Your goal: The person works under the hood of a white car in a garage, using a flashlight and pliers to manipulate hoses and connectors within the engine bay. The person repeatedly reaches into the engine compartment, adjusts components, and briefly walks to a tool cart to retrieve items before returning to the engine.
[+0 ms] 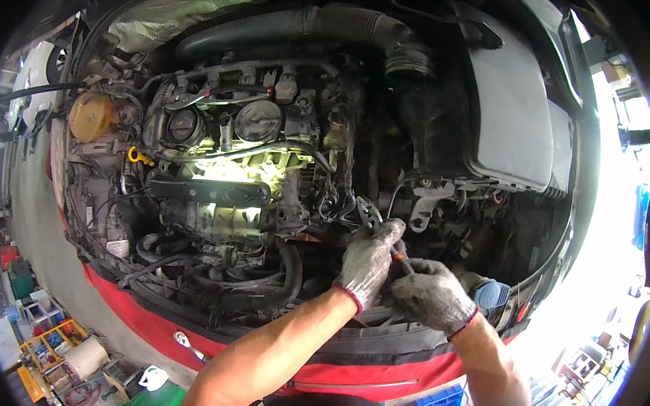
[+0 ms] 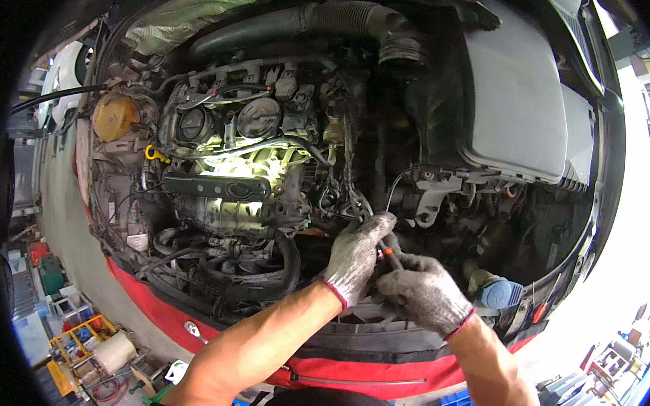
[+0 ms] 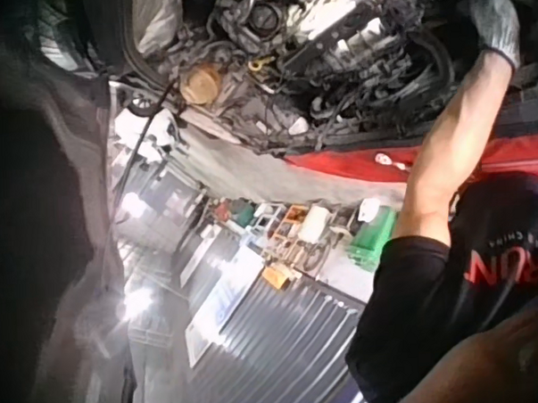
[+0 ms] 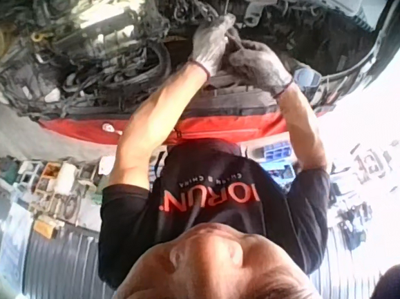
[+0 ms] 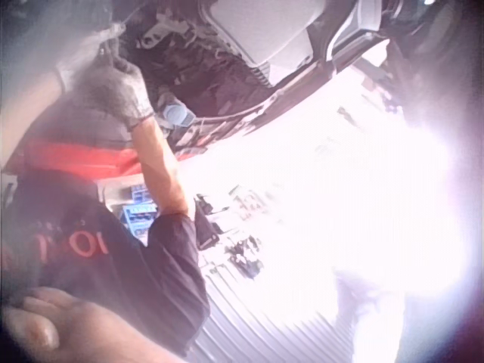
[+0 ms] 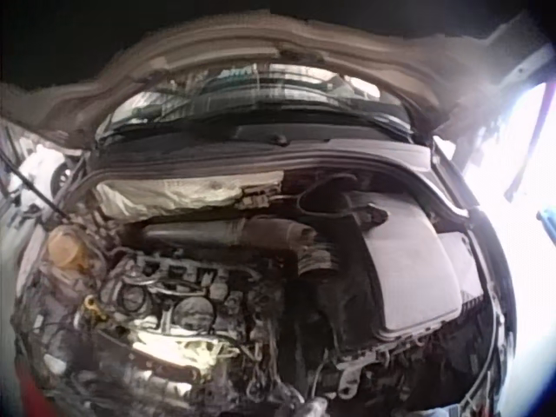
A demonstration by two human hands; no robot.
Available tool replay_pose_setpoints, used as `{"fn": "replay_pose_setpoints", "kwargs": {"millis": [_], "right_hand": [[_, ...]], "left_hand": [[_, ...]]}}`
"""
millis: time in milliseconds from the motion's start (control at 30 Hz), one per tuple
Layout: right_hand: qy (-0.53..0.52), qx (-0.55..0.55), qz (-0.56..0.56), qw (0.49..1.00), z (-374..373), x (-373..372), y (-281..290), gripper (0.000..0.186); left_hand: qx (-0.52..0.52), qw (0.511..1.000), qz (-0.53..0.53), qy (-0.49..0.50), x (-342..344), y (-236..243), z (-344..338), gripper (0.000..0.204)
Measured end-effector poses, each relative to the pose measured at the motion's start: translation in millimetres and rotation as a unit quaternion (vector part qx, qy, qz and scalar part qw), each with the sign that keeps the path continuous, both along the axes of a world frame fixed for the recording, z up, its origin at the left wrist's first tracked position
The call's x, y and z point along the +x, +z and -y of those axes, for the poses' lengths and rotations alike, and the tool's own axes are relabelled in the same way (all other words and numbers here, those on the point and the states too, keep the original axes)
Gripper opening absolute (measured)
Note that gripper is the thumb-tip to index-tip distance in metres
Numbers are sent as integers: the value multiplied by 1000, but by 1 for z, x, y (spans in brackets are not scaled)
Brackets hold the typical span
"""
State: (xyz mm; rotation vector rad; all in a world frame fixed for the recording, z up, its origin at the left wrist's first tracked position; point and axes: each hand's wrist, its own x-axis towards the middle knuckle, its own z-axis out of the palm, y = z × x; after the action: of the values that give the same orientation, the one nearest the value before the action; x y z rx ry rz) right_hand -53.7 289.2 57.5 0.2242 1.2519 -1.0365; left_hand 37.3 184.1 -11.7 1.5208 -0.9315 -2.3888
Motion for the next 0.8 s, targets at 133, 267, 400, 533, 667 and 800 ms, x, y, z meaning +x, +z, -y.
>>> {"fn": "replay_pose_setpoints", "kwargs": {"millis": [133, 267, 400, 533, 667, 800], "right_hand": [[440, 8, -551, 709, 24, -19, 5, 24], [475, -1, -693, 542, 47, -4, 5, 35], [543, 24, -660, 519, 57, -5, 4, 43], [559, 25, -646, 519, 60, -5, 1, 44], [562, 35, -627, 538, 69, -3, 7, 41], [576, 45, -622, 528, 74, -2, 9, 38]], "left_hand": [[-123, 972, 112, -167, -6, -26, 29, 37], [85, 994, -67, -35, -11, -35, 46, 24], [204, 975, -88, 0, -11, -44, 49, 17], [233, 961, -146, 18, -10, -67, 45, 16], [222, 960, -169, 25, -8, -77, 45, 15], [234, 957, -171, 33, -8, -74, 48, 15]]}}
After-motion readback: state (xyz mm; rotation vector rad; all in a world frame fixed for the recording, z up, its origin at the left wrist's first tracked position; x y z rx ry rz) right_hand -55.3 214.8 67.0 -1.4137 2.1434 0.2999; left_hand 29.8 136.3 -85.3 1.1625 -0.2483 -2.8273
